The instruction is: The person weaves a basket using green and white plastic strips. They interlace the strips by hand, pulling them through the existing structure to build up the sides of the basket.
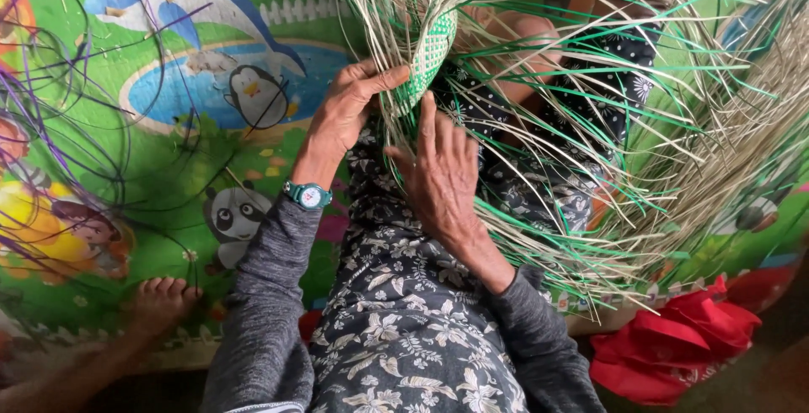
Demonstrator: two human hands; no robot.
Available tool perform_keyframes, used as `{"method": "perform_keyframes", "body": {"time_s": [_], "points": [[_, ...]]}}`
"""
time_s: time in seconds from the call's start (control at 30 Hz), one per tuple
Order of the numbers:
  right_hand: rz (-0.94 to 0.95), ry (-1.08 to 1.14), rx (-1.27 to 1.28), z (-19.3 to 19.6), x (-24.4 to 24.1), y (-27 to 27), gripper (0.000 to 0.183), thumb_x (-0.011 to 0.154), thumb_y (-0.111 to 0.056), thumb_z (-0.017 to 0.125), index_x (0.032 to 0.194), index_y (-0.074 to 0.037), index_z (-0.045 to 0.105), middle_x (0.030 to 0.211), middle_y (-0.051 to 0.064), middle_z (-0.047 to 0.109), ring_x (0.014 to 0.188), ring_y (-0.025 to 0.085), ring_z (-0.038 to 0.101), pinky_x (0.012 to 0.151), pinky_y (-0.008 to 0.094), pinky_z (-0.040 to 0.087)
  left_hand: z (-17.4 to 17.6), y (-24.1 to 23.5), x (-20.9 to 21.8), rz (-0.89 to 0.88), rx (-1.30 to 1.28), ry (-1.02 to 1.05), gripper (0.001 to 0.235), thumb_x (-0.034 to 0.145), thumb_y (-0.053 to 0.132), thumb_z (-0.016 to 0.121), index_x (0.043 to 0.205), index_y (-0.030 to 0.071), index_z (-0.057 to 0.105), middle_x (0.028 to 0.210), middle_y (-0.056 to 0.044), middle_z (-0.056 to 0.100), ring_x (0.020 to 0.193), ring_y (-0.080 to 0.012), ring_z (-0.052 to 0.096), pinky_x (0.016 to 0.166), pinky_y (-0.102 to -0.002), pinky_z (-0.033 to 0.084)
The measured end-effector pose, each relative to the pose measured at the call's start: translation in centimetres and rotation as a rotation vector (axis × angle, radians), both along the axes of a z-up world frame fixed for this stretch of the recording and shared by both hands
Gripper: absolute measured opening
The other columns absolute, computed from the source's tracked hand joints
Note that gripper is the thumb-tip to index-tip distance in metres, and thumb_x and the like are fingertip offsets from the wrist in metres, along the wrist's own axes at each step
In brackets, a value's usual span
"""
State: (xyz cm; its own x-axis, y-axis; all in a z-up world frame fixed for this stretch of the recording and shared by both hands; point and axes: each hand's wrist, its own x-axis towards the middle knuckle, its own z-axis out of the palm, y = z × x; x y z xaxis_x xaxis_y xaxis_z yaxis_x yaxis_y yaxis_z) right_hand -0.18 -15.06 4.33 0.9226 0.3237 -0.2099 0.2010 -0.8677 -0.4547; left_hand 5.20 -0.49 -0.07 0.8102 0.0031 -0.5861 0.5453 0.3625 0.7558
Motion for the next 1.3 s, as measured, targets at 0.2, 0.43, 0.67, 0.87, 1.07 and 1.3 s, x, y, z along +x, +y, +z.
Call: {"method": "perform_keyframes", "body": {"time_s": [0.2, 0.43, 0.67, 0.87, 1.07, 1.3], "points": [[0.071, -0.219, 0.166, 1.9, 3.1, 0.1, 0.058, 0.095, -0.045, 0.045, 0.139, -0.009, 0.032, 0.11, 0.009, 0.046, 0.101, 0.027, 0.05, 0.08, 0.038, 0.039, 3.4, -1.6, -0.7, 0.043, 0.208, -0.141, 0.032, 0.075, 0.035, 0.075, 0.092, 0.008, 0.071, 0.085, -0.009, 0.066, 0.081, -0.0136, 0.056, 0.071, -0.027, 0.046], [0.038, -0.034, 0.359, -0.2, 5.5, 0.1, 0.032, 0.098, -0.026, 0.043, 0.129, -0.018, 0.045, 0.094, 0.004, 0.046, 0.087, 0.029, 0.054, 0.077, 0.041, 0.046, -0.6, -2.3, -1.9, 0.21, 0.778, -0.499, 0.018, 0.078, 0.019, 0.074, 0.085, 0.008, 0.062, 0.075, -0.008, 0.054, 0.072, -0.0182, 0.053, 0.079, -0.033, 0.041], [-0.116, -0.036, 0.509, 1.4, 6.8, -0.5, 0.012, 0.088, -0.031, 0.063, 0.095, -0.022, 0.06, 0.08, -0.002, 0.055, 0.073, 0.024, 0.061, 0.068, 0.038, 0.049, 1.0, -2.1, -1.7, 0.015, 0.532, -0.397, 0.012, 0.082, 0.014, 0.07, 0.09, 0.012, 0.061, 0.071, -0.004, 0.067, 0.066, -0.0123, 0.061, 0.068, -0.026, 0.047], [0.069, -0.601, 0.109, -1.1, 3.9, 3.5, 0.009, 0.076, -0.018, 0.065, 0.08, -0.017, 0.056, 0.064, 0.004, 0.045, 0.054, 0.026, 0.05, 0.053, 0.042, 0.042, -3.3, -3.4, -1.5, -0.037, 0.54, -0.263, 0.02, 0.084, 0.037, 0.068, 0.076, 0.019, 0.066, 0.06, 0.004, 0.062, 0.056, -0.0053, 0.057, 0.059, -0.021, 0.045], [0.298, -0.554, 0.459, 4.2, -0.7, 8.2, 0.002, 0.085, -0.01, 0.052, 0.087, -0.012, 0.053, 0.07, 0.003, 0.037, 0.062, 0.022, 0.044, 0.06, 0.033, 0.037, -2.1, -4.1, -2.2, -0.066, 0.779, -0.365, 0.026, 0.083, 0.045, 0.066, 0.09, 0.021, 0.062, 0.078, 0.003, 0.062, 0.069, -0.0146, 0.061, 0.071, -0.028, 0.048], [0.356, -0.489, 0.439, 3.3, -1.3, 7.7, 0.007, 0.086, -0.012, 0.051, 0.093, -0.011, 0.052, 0.07, 0.002, 0.038, 0.063, 0.023, 0.045, 0.058, 0.034, 0.036, 2.7, -3.8, -3.3, -0.069, 0.755, -0.279, 0.023, 0.085, 0.044, 0.062, 0.096, 0.024, 0.061, 0.081, 0.005, 0.062, 0.08, -0.0168, 0.063, 0.079, -0.031, 0.051]]}}
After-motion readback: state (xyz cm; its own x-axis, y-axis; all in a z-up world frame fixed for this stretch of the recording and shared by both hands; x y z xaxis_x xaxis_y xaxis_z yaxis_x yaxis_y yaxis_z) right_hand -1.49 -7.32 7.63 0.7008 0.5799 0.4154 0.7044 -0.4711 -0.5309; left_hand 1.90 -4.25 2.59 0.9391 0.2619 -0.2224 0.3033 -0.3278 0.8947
